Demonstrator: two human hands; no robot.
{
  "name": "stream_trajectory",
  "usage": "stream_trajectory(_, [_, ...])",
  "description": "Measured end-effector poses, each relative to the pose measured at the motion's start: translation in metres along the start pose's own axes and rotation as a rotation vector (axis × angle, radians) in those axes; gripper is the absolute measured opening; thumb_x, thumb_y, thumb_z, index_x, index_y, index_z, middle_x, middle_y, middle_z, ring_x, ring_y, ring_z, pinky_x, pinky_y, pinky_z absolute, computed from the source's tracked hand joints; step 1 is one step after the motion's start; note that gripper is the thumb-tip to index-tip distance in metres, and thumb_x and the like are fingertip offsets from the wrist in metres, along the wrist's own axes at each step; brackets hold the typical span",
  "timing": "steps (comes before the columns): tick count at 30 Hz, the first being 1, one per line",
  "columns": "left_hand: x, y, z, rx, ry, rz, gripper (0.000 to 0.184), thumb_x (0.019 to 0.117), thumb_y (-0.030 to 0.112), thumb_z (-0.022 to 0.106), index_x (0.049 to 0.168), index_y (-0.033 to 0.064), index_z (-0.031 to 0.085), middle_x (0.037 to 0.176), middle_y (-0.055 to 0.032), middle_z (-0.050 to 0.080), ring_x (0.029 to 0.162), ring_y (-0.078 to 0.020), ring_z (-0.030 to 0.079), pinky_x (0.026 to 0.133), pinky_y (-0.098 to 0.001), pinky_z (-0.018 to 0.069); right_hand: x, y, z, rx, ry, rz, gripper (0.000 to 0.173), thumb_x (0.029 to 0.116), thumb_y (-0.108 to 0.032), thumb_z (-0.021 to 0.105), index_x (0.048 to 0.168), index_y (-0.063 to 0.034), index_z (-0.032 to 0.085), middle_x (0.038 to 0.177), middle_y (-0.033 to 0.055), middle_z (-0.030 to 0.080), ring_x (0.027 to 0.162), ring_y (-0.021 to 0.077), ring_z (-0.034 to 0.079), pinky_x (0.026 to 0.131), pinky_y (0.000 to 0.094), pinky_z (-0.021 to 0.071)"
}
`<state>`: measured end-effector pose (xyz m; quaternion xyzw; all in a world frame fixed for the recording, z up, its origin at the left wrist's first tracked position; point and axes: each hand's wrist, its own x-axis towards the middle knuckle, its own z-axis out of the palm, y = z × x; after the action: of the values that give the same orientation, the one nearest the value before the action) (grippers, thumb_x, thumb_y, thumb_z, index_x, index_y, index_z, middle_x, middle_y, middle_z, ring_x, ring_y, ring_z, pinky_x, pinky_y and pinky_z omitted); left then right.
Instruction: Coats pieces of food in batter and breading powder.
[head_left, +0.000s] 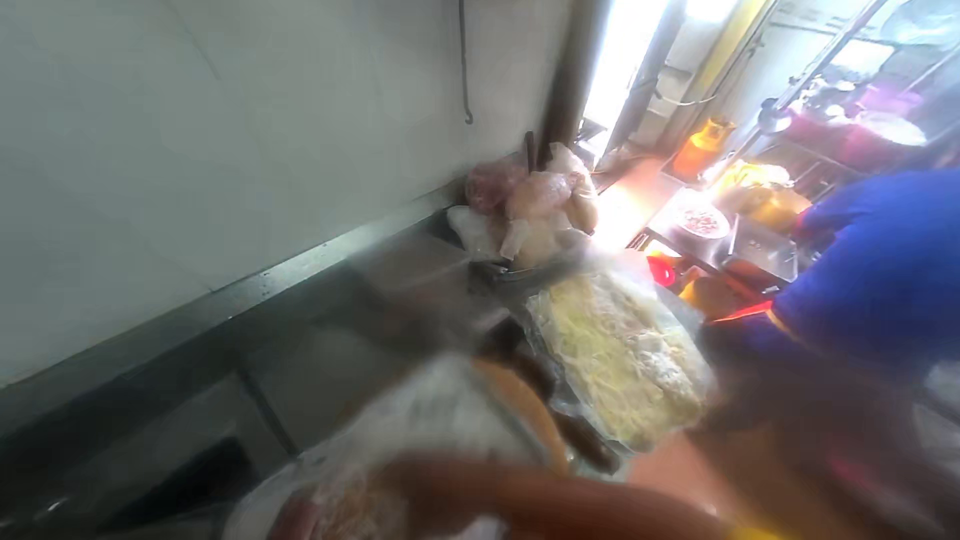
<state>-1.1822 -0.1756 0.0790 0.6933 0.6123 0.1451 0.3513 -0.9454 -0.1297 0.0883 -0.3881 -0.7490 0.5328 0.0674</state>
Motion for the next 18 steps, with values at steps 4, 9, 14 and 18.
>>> stream_trajectory(4, [-0.004, -0.018, -0.011, 0.222, -0.098, 0.033, 0.089, 0.0731, 0.039, 0.087, 0.144, -0.004, 0.053, 0.153, -0.0331, 0.041, 0.143, -0.0474, 0.041, 0.117, -0.0586, 0.0374, -0.003, -0.005, -0.046, -0.287, -0.154, 0.145, 0.069, 0.083, -0.017, 0.084, 0.144, -0.0055, 0.055, 0.142, 0.0221, 0.056, 0.129, 0.0392, 0.056, 0.105, 0.0598, 0.0466])
stream_trajectory(9, [0.025, 0.008, 0.005, 0.207, -0.293, -0.298, 0.09, 0.0843, 0.032, 0.079, 0.155, -0.0024, 0.035, 0.162, -0.0248, 0.031, 0.152, -0.0375, 0.029, 0.125, -0.0503, 0.0257, 0.05, 0.017, 0.027, -0.403, -0.002, 0.147, 0.077, 0.0776, -0.023, 0.084, 0.146, -0.0058, 0.053, 0.153, 0.0275, 0.043, 0.142, 0.0484, 0.04, 0.11, 0.0669, 0.0404])
stream_trajectory(14, [-0.017, 0.01, -0.012, 0.133, -0.396, -0.222, 0.072, 0.0834, 0.033, 0.081, 0.142, 0.001, 0.055, 0.151, -0.0225, 0.048, 0.141, -0.0354, 0.046, 0.117, -0.0493, 0.0388, -0.008, -0.002, 0.009, -0.357, -0.203, 0.184, 0.061, 0.083, -0.025, 0.083, 0.137, -0.0066, 0.061, 0.151, 0.0216, 0.048, 0.139, 0.0415, 0.047, 0.109, 0.0606, 0.0452])
stream_trajectory(18, [-0.035, 0.024, 0.016, 0.282, -0.433, -0.256, 0.096, 0.0815, 0.037, 0.082, 0.157, 0.0006, 0.035, 0.165, -0.0293, 0.02, 0.153, -0.0476, 0.02, 0.123, -0.0593, 0.025, -0.019, 0.004, 0.014, -0.476, -0.187, 0.364, 0.082, 0.0766, -0.024, 0.086, 0.147, -0.0046, 0.049, 0.155, 0.0312, 0.034, 0.139, 0.053, 0.04, 0.097, 0.0654, 0.0516])
